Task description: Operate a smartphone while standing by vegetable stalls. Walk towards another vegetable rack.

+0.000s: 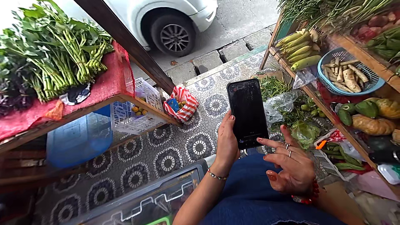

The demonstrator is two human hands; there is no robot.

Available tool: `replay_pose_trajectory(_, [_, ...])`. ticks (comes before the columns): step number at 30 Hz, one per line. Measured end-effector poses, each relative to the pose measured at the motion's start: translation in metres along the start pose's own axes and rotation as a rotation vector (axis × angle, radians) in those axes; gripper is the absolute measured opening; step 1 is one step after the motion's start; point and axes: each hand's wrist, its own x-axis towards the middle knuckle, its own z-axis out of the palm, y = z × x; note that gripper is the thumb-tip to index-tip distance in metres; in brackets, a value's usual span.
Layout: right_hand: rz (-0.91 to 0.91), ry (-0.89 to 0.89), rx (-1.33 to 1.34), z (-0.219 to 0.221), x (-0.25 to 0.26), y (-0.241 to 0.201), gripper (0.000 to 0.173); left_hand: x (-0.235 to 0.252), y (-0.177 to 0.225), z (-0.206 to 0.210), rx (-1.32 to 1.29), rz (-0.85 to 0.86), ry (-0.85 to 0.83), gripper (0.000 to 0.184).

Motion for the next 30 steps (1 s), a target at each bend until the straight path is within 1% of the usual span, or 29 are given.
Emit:
replay_pose_trajectory(5, [-0.073,-0.054,0.045,0.019,0.003,-0.005,0.053,0.001,-0.004,0.001,0.005,0.013,-0.042,0.047])
replay_pose_trajectory(9, [-0.102,-0.062,0.028,0.029,0.004,-0.003,0.053,0.000,-0.004,0.001,-0.007,0.015,-0.055,0.047])
replay_pose_trajectory(19, [-0.059,-0.035,0.019,0.021,0.003,-0.002,0.051,0.001,0.000,0.000,-0.013,0.006,-0.051,0.047])
replay_pose_trajectory(24, [0.021,0.025,-0.042,0.010,0.010,0.009,0.051,0.000,-0.002,-0.001,-0.001,-0.001,-0.062,0.047])
replay_pose_trajectory(30, [0.019,0.021,-0.042,0.011,0.012,0.007,0.052,-0.001,-0.003,0.001,-0.017,-0.006,-0.063,0.047])
